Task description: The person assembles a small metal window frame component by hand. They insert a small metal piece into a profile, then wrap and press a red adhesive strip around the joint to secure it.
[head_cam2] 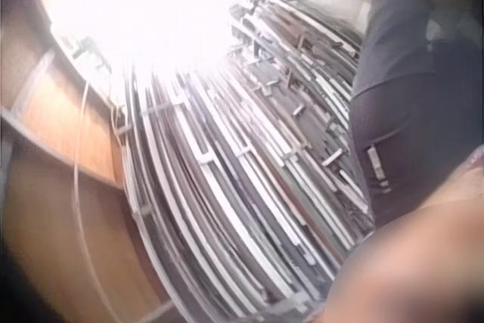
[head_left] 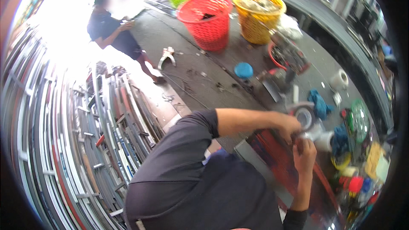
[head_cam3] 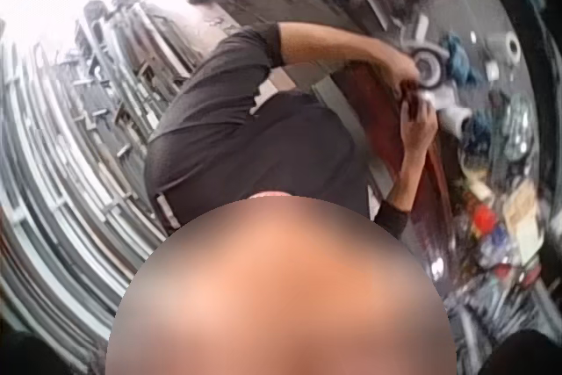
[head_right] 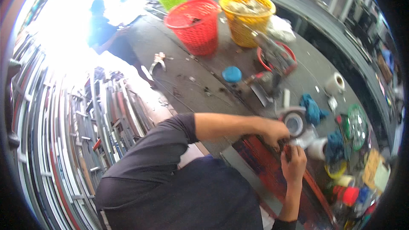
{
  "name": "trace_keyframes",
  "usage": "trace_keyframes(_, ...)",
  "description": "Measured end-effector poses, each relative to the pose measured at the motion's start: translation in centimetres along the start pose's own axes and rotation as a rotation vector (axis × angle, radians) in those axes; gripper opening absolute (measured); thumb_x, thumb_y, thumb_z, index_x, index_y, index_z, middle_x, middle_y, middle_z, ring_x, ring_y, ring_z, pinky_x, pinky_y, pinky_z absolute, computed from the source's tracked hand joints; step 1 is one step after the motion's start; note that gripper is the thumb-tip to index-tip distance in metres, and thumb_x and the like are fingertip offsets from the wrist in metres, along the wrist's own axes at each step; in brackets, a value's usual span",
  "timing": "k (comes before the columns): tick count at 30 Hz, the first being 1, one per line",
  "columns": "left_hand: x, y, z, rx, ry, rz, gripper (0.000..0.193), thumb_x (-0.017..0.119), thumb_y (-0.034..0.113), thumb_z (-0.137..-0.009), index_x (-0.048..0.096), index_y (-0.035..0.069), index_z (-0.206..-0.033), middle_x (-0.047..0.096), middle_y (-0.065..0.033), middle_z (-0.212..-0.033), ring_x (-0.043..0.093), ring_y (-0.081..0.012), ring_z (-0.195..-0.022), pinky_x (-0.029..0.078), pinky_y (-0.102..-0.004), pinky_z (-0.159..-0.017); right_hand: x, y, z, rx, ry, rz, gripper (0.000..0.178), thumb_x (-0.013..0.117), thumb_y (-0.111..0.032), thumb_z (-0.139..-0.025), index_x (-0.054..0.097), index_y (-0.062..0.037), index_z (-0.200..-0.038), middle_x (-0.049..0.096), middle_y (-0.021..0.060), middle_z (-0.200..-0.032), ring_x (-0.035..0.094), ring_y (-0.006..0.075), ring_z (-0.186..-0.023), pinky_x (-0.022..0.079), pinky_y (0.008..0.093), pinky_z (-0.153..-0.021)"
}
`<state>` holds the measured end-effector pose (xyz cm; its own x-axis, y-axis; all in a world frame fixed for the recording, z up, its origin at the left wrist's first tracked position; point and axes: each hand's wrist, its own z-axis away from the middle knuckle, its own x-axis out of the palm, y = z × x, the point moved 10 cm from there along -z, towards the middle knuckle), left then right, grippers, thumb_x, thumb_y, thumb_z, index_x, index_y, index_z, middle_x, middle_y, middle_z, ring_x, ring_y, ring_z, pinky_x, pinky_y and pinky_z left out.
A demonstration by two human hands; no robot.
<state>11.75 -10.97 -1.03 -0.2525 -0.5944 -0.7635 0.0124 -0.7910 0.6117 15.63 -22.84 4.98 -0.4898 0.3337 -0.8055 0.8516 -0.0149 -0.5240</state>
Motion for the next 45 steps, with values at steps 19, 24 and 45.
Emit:
trace_keyframes(19, -6.4, 4.4, 7.2, 0.245, 0.644, -0.121, 0.035, 0.090, 0.005, -0.084, 0.080, 0.007, -0.118, 0.079, -0.0103, -0.140, 0.073, -0.0335, -0.131, 0.056, -0.0519, -0.115, -1.1, 1.3, -1.0, 0.061, 0.008, -0.014, 0.034, 0.091, -0.022, -0.102, 0.082, 0.0010, -0.125, 0.084, 0.0192, -0.115, 0.084, 0.0384, -0.102, 0.067, 0.0459, -0.092)
trace_keyframes(24, -5.2, 4.7, 7.3, 0.205, 0.656, -0.253, 0.028, 0.095, 0.015, -0.081, 0.087, 0.011, -0.108, 0.081, -0.0056, -0.137, 0.072, -0.0299, -0.133, 0.053, -0.0491, -0.115, -0.9, 1.7, -0.9, 0.049, -0.006, -0.010, 0.034, 0.090, -0.020, -0.102, 0.082, 0.0022, -0.126, 0.085, 0.0195, -0.118, 0.084, 0.0378, -0.105, 0.067, 0.0441, -0.094)
trace_keyframes(45, -5.1, 3.5, 7.2, -0.069, 0.557, 0.138, 0.024, 0.084, 0.018, -0.101, 0.083, 0.002, -0.119, 0.084, -0.0198, -0.115, 0.078, -0.0433, -0.116, 0.061, -0.0528, -0.103, -2.3, -1.9, 1.2, -0.065, 0.279, 0.147, 0.045, 0.097, -0.015, -0.084, 0.082, -0.0059, -0.126, 0.079, 0.0121, -0.115, 0.076, 0.0358, -0.106, 0.061, 0.0494, -0.095)
